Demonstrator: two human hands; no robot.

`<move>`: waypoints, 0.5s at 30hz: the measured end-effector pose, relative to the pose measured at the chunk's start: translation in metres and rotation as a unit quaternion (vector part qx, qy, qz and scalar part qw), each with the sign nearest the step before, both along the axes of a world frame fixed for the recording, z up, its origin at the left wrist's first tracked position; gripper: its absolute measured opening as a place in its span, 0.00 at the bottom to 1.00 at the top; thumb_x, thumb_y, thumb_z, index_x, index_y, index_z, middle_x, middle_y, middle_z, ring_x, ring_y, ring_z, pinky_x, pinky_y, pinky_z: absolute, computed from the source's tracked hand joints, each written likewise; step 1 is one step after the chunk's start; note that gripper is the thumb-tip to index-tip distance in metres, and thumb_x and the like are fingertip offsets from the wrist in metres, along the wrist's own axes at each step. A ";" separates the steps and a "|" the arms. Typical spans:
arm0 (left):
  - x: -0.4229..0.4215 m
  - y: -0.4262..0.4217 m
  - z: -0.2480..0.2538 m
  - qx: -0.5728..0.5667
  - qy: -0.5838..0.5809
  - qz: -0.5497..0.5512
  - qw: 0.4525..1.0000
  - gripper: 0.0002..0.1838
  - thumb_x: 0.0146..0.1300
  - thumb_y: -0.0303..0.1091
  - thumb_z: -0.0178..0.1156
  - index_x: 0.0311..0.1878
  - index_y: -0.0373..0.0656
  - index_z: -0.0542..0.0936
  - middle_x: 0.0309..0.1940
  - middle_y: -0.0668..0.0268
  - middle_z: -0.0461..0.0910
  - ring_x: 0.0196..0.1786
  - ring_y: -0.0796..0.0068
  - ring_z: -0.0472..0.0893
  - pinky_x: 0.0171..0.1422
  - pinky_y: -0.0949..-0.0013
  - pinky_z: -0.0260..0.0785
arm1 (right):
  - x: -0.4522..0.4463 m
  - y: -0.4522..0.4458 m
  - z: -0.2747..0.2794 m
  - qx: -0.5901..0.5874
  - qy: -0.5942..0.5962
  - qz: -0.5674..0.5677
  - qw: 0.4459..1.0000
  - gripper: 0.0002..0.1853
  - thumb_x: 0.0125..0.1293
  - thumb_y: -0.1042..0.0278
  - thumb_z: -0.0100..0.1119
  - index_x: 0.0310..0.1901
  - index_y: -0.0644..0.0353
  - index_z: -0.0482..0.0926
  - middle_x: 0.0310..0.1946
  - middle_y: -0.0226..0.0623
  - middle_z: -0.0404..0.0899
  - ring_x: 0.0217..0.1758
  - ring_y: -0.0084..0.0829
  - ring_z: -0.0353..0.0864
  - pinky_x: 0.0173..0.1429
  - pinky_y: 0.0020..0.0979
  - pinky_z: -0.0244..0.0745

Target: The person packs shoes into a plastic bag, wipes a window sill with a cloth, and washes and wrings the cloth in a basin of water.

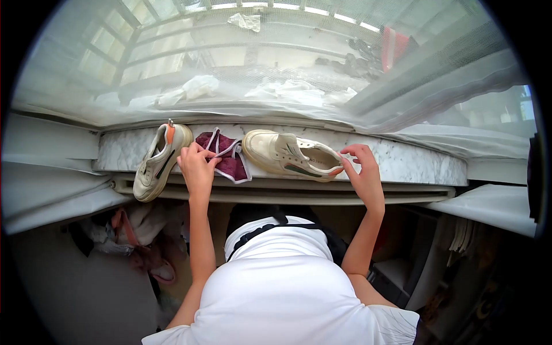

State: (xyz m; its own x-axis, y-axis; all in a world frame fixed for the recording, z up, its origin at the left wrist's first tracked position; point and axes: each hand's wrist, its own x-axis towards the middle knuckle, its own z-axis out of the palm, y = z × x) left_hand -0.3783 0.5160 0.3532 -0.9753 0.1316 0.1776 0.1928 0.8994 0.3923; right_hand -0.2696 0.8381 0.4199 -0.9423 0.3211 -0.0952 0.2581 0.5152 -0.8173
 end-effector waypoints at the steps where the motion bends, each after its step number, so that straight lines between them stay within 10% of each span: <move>1: 0.000 -0.001 0.001 -0.005 0.001 0.001 1.000 0.09 0.37 0.32 0.70 0.25 0.43 0.83 0.27 0.66 0.70 0.38 0.65 0.69 0.47 0.64 0.59 | 0.002 -0.001 0.001 0.065 0.001 0.046 0.997 0.11 0.56 0.71 0.58 0.42 0.59 0.75 0.50 0.42 0.69 0.53 0.38 0.68 0.56 0.34 0.65; 8: 0.005 0.003 0.003 0.001 -0.001 0.016 1.000 0.11 0.35 0.31 0.72 0.20 0.42 0.78 0.29 0.66 0.70 0.40 0.63 0.69 0.49 0.62 0.57 | 0.008 -0.016 -0.009 0.210 -0.015 0.162 0.964 0.18 0.45 0.73 0.67 0.42 0.53 0.77 0.64 0.38 0.54 0.68 0.45 0.51 0.64 0.44 0.55; 15: 0.006 -0.002 0.005 0.000 0.021 0.040 0.999 0.12 0.37 0.32 0.71 0.22 0.40 0.77 0.30 0.65 0.70 0.40 0.62 0.68 0.49 0.61 0.58 | 0.006 -0.017 -0.014 0.191 0.000 0.146 0.971 0.12 0.46 0.79 0.64 0.34 0.57 0.75 0.64 0.39 0.54 0.65 0.44 0.55 0.64 0.42 0.57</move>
State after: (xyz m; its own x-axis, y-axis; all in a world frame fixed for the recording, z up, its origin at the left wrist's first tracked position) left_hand -0.3725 0.5142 0.3579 -0.9745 0.0541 0.2177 0.1369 0.9122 0.3861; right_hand -0.2635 0.8213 0.4057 -0.9983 0.0531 -0.0219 0.0564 0.8316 -0.5525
